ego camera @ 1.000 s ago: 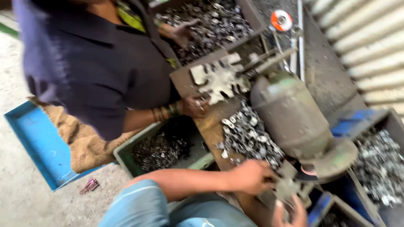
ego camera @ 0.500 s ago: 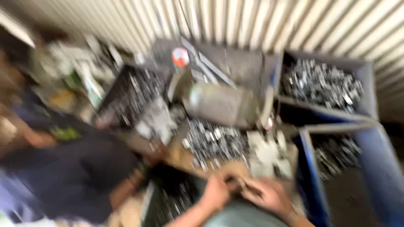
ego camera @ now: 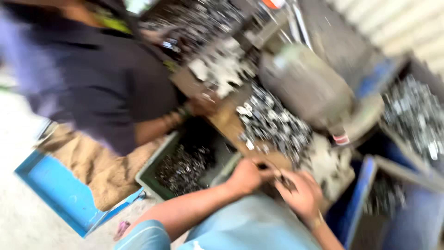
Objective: The person picks small metal castings from a pile on the workbench, holds each against a running bench grinder to grind its edges, producing sparks, then places the ground part into a bin. The person repeats this pick-grind-place cycle continuously, occasionally handling several parts at once and reaching into the bin.
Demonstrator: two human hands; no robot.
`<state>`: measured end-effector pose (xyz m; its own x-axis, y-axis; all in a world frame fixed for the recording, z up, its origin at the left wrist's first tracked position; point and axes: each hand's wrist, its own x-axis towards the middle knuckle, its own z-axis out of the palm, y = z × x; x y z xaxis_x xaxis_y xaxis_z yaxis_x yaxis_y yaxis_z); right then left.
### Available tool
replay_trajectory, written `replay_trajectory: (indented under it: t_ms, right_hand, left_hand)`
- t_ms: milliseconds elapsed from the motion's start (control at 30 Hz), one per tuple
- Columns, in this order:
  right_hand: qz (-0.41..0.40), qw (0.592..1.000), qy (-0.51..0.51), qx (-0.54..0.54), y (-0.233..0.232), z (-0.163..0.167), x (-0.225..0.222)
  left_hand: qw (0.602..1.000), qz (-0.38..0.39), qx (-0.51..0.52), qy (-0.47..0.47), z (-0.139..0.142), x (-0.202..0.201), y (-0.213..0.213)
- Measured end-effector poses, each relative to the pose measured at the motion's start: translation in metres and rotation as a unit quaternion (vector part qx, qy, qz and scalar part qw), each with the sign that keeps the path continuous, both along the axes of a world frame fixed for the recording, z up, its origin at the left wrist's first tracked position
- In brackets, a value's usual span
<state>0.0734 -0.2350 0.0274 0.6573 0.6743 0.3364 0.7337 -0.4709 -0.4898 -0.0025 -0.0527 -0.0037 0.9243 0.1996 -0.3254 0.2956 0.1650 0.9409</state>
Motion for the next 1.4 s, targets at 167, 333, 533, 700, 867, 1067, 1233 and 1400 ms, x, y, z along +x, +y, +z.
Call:
replay_trajectory:
  t_ms: [167, 333, 533, 700, 867, 1067, 1233, 1400]
  right_hand:
    - [-0.062, 0.995, -0.076, -0.017, -0.001, -0.006, 0.015]
    - [-0.223, 0.971, -0.054, -0.066, -0.038, -0.022, 0.043]
    - [-0.268, 0.962, -0.026, -0.044, -0.056, -0.016, 0.053]
    - [-0.279, 0.958, -0.028, 0.052, -0.03, -0.009, 0.064]
    - [-0.284, 0.945, 0.082, 0.14, -0.03, -0.019, 0.072]
    - [-0.264, 0.963, 0.037, 0.043, -0.045, -0.04, 0.078]
    - [-0.268, 0.961, 0.053, 0.035, -0.044, -0.053, 0.094]
    - [-0.274, 0.958, 0.077, 0.041, -0.046, -0.037, 0.095]
  left_hand:
    - [0.983, 0.052, 0.13, -0.121, 0.051, 0.01, 0.028]
    - [0.833, 0.276, 0.329, -0.349, 0.12, 0.027, 0.081]
    - [0.862, 0.054, -0.306, -0.401, 0.132, 0.071, 0.083]
    - [0.897, 0.162, -0.313, -0.268, 0.073, 0.056, 0.063]
    - [0.841, 0.071, -0.516, -0.143, 0.037, 0.001, 0.032]
    - [0.871, 0.172, -0.409, -0.21, 0.026, -0.003, 0.017]
    - [0.867, 0.341, 0.134, -0.337, 0.095, 0.03, 0.098]
    - [0.933, 0.098, 0.078, -0.339, 0.183, 0.037, 0.127]
